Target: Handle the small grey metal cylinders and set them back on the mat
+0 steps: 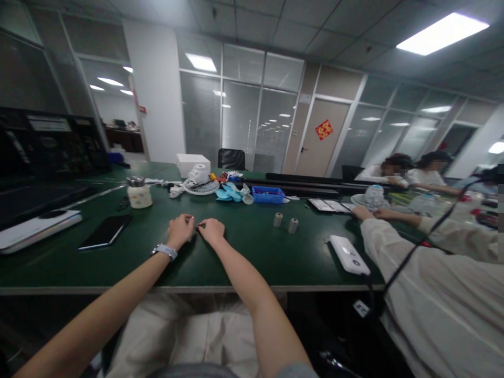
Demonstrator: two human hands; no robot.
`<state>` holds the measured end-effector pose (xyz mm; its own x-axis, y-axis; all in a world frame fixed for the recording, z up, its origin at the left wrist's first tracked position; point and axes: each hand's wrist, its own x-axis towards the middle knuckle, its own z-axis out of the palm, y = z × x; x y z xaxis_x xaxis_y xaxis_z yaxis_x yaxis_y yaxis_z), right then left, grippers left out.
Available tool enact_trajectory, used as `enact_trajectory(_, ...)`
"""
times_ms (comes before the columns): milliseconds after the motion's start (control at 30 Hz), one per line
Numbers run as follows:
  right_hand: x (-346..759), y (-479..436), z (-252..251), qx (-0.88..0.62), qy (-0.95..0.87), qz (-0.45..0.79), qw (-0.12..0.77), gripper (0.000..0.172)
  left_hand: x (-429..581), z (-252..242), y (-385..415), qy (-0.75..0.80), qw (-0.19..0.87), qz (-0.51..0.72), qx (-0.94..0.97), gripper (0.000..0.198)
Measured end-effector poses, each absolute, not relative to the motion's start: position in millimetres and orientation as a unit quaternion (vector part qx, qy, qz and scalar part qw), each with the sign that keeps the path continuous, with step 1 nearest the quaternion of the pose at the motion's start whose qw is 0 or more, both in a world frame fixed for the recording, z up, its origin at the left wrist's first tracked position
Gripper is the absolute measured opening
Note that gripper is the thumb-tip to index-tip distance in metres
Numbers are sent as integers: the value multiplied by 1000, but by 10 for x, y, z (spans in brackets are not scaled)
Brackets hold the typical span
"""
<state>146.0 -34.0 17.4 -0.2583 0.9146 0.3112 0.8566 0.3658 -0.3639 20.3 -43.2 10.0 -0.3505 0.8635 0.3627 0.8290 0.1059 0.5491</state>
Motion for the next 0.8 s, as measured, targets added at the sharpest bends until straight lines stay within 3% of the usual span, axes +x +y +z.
enact_trajectory(167, 1996, -350, 403, -585, -766, -50, 260, 35, 201, 126, -471, 743, 38, 349, 571, 41)
enact_trajectory(333, 3064, -373, 630, -708, -599, -169, 332, 37, 201, 126, -461, 739, 37, 347, 577, 40)
enact_trajectory(500, 3705, -326, 556, -789, -495, -170, 322, 35, 197, 112, -421, 738, 37, 343, 580, 40)
enact_trajectory(800, 3750, -224, 484, -809, -487, -156, 292, 35, 188, 121, -429, 732, 44, 347, 584, 38)
